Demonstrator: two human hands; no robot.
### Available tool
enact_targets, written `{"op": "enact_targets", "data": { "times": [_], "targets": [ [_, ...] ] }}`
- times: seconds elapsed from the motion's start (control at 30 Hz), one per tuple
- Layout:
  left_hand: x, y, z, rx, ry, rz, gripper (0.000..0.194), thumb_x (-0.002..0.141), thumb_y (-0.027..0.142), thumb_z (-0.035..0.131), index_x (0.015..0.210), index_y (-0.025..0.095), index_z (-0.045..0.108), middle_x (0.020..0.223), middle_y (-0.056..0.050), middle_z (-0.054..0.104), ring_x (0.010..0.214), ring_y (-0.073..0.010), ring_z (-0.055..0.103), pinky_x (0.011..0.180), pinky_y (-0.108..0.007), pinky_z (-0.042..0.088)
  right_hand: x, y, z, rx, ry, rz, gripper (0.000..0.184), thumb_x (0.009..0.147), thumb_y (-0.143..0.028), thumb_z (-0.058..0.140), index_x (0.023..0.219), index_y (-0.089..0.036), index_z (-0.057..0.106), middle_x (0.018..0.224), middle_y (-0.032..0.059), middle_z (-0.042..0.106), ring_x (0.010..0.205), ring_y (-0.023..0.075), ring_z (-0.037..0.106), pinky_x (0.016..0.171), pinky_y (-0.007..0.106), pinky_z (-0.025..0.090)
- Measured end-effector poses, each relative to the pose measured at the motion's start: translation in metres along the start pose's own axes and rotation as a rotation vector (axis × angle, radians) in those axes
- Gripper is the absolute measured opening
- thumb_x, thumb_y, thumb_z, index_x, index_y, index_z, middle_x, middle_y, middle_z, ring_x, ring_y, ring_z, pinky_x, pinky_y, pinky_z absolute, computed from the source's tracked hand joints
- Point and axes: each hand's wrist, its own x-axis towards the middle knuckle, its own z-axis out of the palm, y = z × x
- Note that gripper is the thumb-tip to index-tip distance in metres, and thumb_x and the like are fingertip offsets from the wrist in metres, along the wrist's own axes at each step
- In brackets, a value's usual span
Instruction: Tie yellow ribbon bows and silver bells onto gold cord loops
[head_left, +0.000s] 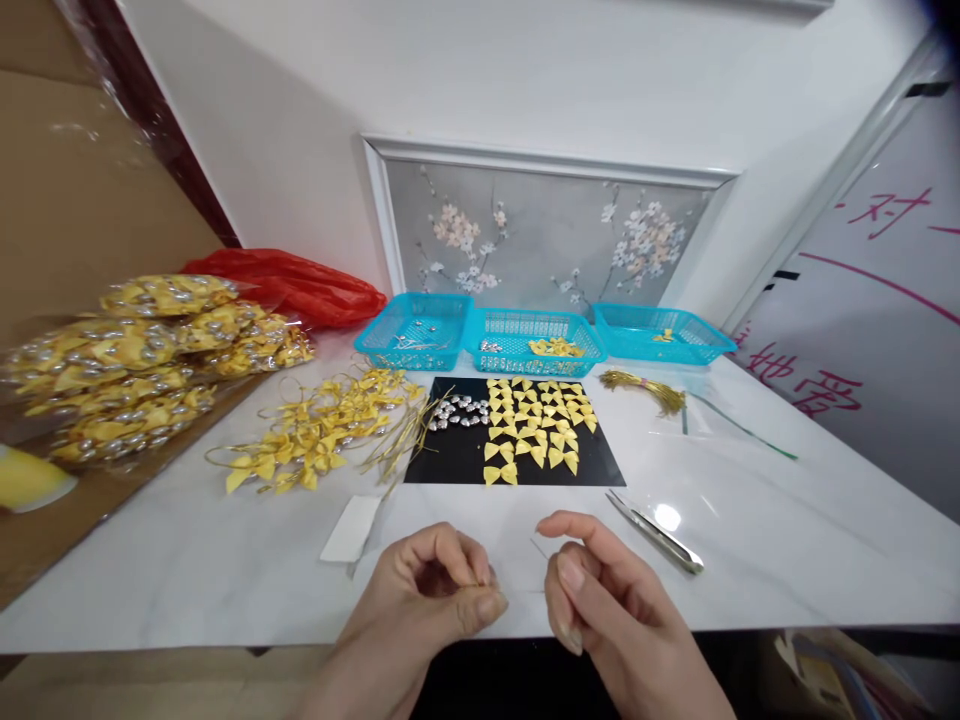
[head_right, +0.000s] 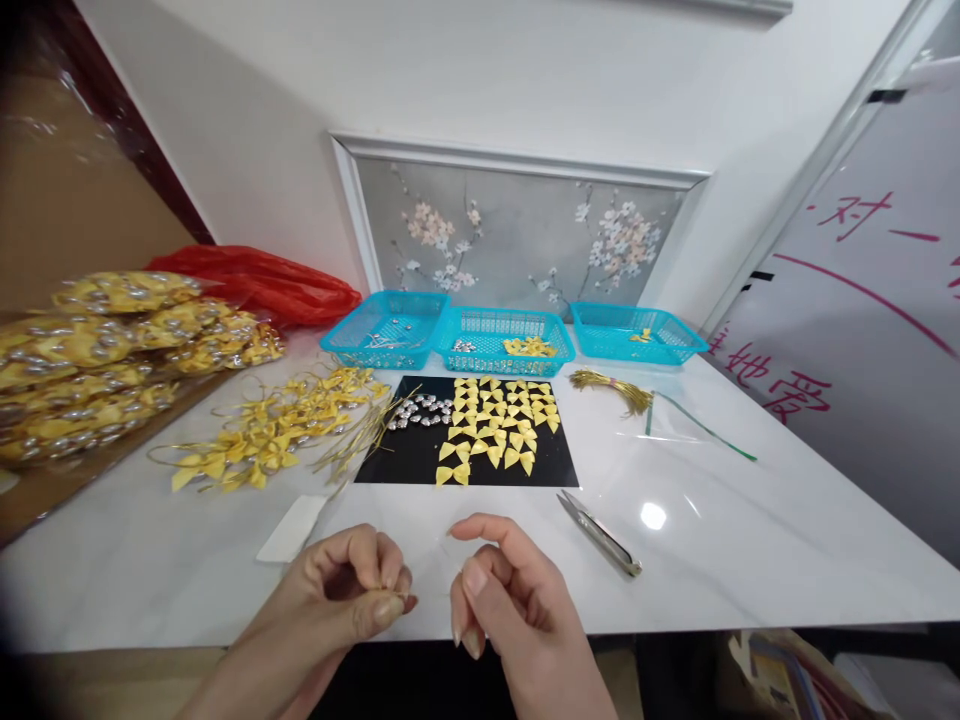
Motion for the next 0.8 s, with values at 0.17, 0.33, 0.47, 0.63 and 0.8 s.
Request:
{"op": "enact_targets", "data": {
  "times": [0.17, 0.33, 0.47, 0.63, 0.8],
  "targets": [
    [0.0, 0.0, 0.002, -0.003, 0.004, -0.009, 0.038, 0.054, 0.021, 0.093, 0.053, 0.017, 0.055, 0.057, 0.005, 0.06, 0.058, -0.0109, 0.051, 0.059, -0.022, 0.04, -0.002, -0.001, -0.001, -0.071, 0.004, -0.049, 0.037, 0.088, -0.051, 0.068, 0.104, -0.017, 0.066, 0.056, -0.0044, 0.049, 0.053, 0.0106, 0.041, 0.053, 0.026, 0.026],
    [-0.001, -0.003, 0.001, 0.052, 0.023, -0.001, 0.039, 0.052, 0.022, 0.094, 0.054, 0.018, 0.054, 0.056, 0.005, 0.06, 0.059, -0.0112, 0.05, 0.057, -0.021, 0.037, -0.007, -0.01, -0.007, -0.169, 0.11, -0.083, 0.035, 0.087, -0.051, 0.069, 0.101, -0.019, 0.067, 0.058, -0.0044, 0.042, 0.055, 0.012, 0.039, 0.054, 0.027, 0.027],
    [-0.001, -0.008, -0.006, 0.095, 0.009, -0.027, 0.035, 0.054, 0.021, 0.092, 0.056, 0.018, 0.057, 0.057, 0.004, 0.062, 0.059, -0.0116, 0.053, 0.058, -0.021, 0.039, -0.011, -0.018, -0.013, -0.15, 0.185, -0.113, 0.031, 0.087, -0.047, 0.07, 0.103, -0.02, 0.068, 0.059, -0.0048, 0.037, 0.057, 0.0123, 0.036, 0.055, 0.028, 0.028],
    [0.0, -0.014, -0.016, 0.081, -0.069, -0.068, 0.033, 0.053, 0.019, 0.092, 0.057, 0.018, 0.059, 0.058, 0.004, 0.064, 0.059, -0.0125, 0.056, 0.062, -0.025, 0.043, -0.013, -0.02, -0.026, -0.16, 0.171, -0.115, 0.031, 0.089, -0.044, 0.068, 0.108, -0.021, 0.068, 0.061, -0.0041, 0.035, 0.059, 0.0127, 0.033, 0.056, 0.028, 0.027],
    [-0.001, -0.013, -0.015, 0.103, -0.111, -0.078, 0.032, 0.054, 0.019, 0.091, 0.059, 0.018, 0.059, 0.06, 0.004, 0.063, 0.061, -0.0138, 0.057, 0.067, -0.029, 0.047, -0.011, -0.021, -0.035, -0.111, 0.129, -0.095, 0.026, 0.091, -0.041, 0.065, 0.109, -0.022, 0.066, 0.064, -0.0034, 0.034, 0.062, 0.0129, 0.032, 0.057, 0.028, 0.027]
  ]
}}
